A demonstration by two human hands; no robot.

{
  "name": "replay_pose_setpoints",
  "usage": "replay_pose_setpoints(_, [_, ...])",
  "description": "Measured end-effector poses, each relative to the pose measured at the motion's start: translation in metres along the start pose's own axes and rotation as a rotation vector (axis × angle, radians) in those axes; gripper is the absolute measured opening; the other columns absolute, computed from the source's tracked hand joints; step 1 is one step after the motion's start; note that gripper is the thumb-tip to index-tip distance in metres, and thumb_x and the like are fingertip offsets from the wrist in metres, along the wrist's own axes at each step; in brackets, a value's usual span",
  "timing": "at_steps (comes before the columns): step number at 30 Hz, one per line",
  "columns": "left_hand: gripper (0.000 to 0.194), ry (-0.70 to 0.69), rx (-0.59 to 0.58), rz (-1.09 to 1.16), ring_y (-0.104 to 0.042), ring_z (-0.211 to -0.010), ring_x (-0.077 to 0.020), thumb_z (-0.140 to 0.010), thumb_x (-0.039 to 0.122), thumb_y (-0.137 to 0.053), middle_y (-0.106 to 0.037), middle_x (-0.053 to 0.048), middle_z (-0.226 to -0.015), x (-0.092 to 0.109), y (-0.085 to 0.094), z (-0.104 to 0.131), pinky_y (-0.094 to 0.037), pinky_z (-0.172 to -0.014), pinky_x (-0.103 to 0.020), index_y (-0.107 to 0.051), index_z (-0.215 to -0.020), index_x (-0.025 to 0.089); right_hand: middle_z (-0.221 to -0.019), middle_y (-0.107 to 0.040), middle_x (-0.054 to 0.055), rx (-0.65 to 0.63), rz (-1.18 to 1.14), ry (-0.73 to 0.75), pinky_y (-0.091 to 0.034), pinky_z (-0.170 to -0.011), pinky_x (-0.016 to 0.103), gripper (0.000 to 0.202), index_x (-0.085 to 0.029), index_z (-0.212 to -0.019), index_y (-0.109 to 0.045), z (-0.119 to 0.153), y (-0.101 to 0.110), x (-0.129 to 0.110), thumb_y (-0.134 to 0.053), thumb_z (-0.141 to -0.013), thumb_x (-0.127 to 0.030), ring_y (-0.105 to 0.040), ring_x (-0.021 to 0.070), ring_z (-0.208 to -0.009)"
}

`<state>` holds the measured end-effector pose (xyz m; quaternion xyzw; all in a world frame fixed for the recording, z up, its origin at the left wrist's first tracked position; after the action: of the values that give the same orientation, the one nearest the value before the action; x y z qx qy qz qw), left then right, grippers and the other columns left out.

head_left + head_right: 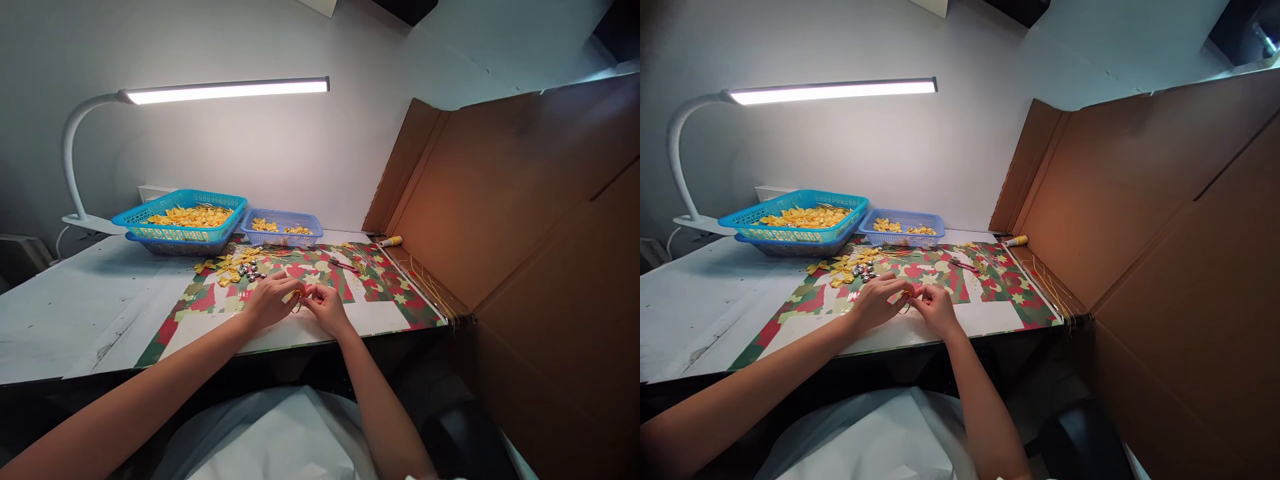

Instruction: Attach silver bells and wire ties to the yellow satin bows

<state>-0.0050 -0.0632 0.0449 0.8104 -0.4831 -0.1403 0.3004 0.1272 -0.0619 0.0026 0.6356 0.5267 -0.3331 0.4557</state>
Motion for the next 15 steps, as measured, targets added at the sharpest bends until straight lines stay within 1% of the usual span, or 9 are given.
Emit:
replay_pose_setpoints(3, [0.016,0.027,-0.005,0.009,-0.054,-0.063,-0.0186,-0.089,0.017,-0.055,-0.074,0.001,-0.070,-0.002,0.000,0.000,-0.041,-0.060,-0.030,-0.065,-0.078,0.023,-0.056,-0.039,-0.006,-0.012,0.013,0.022,-0.024,-0.049,0.024,0.031,-0.017,-0.077,-0.069,0.001,-0.001,-0.002,-0.071,-0.076,-0.048,-0.031,0.0097,-0.051])
replay_pose_setpoints(7, [0.015,0.105,0.009,0.022,-0.059,-0.066,-0.0190,-0.086,0.016,-0.054,-0.074,0.000,-0.071,-0.009,0.002,0.001,-0.044,-0.060,-0.029,-0.067,-0.081,0.023,-0.056,-0.046,-0.004,-0.003,0.046,0.056,-0.026,-0.049,0.024,0.031,-0.016,-0.088,-0.076,0.002,-0.001,-0.003,-0.064,-0.082,-0.044,-0.033,0.0104,-0.051])
replay_pose_setpoints(11, [0.015,0.177,0.029,0.044,-0.066,-0.073,-0.0195,-0.083,0.014,-0.053,-0.074,-0.001,-0.075,-0.016,0.004,0.002,-0.049,-0.063,-0.028,-0.066,-0.084,0.022,-0.059,-0.059,0.000,0.028,0.091,0.087,-0.030,-0.050,0.025,0.030,-0.016,-0.097,-0.079,0.004,0.000,-0.005,-0.062,-0.083,-0.037,-0.037,0.0114,-0.051])
replay_pose_setpoints(13, [0.014,0.201,0.037,0.051,-0.067,-0.074,-0.0198,-0.083,0.014,-0.053,-0.074,-0.001,-0.076,-0.019,0.005,0.002,-0.050,-0.064,-0.029,-0.065,-0.084,0.022,-0.064,-0.068,0.003,0.033,0.115,0.100,-0.033,-0.050,0.026,0.031,-0.017,-0.100,-0.080,0.005,0.000,-0.006,-0.062,-0.083,-0.034,-0.040,0.0120,-0.050])
replay_pose_setpoints(15, [0.014,0.219,0.044,0.058,-0.067,-0.074,-0.0197,-0.083,0.015,-0.053,-0.074,-0.001,-0.077,-0.020,0.006,0.003,-0.051,-0.065,-0.029,-0.065,-0.084,0.022,-0.074,-0.074,0.006,0.035,0.140,0.118,-0.038,-0.052,0.027,0.031,-0.018,-0.102,-0.081,0.007,-0.001,-0.008,-0.061,-0.083,-0.033,-0.047,0.0136,-0.052])
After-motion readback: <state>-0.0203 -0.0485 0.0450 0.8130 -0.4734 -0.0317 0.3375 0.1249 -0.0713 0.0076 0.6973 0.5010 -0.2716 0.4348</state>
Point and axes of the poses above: each hand's wrist, its own z-axis away from the middle knuckle, its own y-axis out of the back of the hand, x = y × z, the point moved 7 cm from there along -z, towards the middle knuckle
